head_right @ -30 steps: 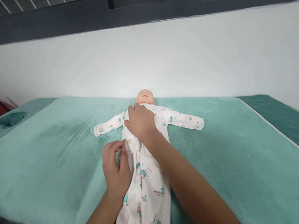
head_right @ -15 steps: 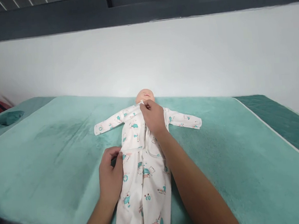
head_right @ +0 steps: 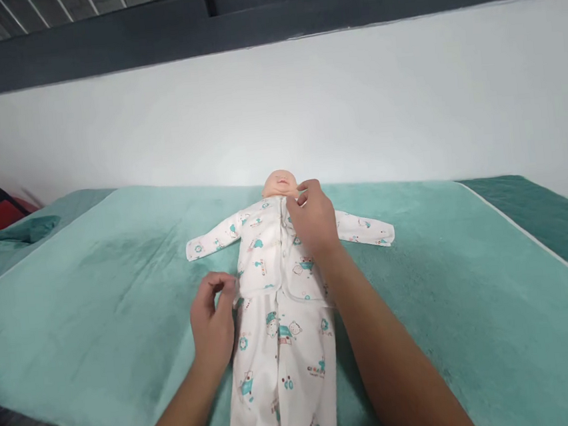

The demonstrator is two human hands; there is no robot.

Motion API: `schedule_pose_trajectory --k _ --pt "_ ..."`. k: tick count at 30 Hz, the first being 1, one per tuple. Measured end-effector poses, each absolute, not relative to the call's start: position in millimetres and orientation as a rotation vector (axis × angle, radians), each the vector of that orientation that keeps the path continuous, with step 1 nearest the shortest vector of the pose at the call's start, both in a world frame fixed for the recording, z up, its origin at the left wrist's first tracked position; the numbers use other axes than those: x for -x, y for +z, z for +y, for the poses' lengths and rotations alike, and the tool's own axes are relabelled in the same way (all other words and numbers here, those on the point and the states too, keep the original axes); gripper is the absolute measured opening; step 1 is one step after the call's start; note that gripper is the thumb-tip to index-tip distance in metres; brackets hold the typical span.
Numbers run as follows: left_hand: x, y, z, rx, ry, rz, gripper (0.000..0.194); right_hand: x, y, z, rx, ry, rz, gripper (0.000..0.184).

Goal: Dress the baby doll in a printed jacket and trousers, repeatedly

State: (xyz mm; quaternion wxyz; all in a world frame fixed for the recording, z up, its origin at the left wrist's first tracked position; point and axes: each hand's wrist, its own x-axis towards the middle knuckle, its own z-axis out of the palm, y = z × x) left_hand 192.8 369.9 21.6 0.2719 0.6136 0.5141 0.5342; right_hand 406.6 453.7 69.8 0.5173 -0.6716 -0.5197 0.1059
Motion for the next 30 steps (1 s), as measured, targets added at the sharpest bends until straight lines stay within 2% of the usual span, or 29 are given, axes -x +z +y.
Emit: schedule_pose_trajectory --k 4,9,12,15,21,23,25,27,30 --pt "-204 42 416 -1.774 1.463 1.384 0.015 -413 67 458 1.679 0.256 -1.313 0.015" --pt "-247 73 488 -1.944 1.368 1.252 0.020 -403 72 456 1.855 0.288 -1.484 0.037" --pt "-275 83 520 -1.962 1.229 1.293 0.022 -401 74 458 1.917 0.242 -1.507 0.031" --pt "-287 84 533 -1.982 1.139 1.348 0.024 -402 76 466 2.004 0.194 -1.578 0.025" --pt "-279 75 531 -2.001 1.099 1.303 0.019 -405 82 483 2.001 0.154 -1.668 0.029" --pt "-278 75 530 -1.995 1.049 1.294 0.017 -410 82 486 1.940 0.280 -1.592 0.029" --pt "-278 76 530 -1.971 1.008 1.292 0.015 -416 80 487 1.817 0.550 -1.435 0.025" --pt "-278 77 530 -1.934 1.004 1.291 0.013 -418 78 487 1.617 0.807 -1.244 0.021" --pt "-280 77 530 -1.874 1.068 1.261 0.011 -413 76 488 1.250 1.003 -0.973 0.017"
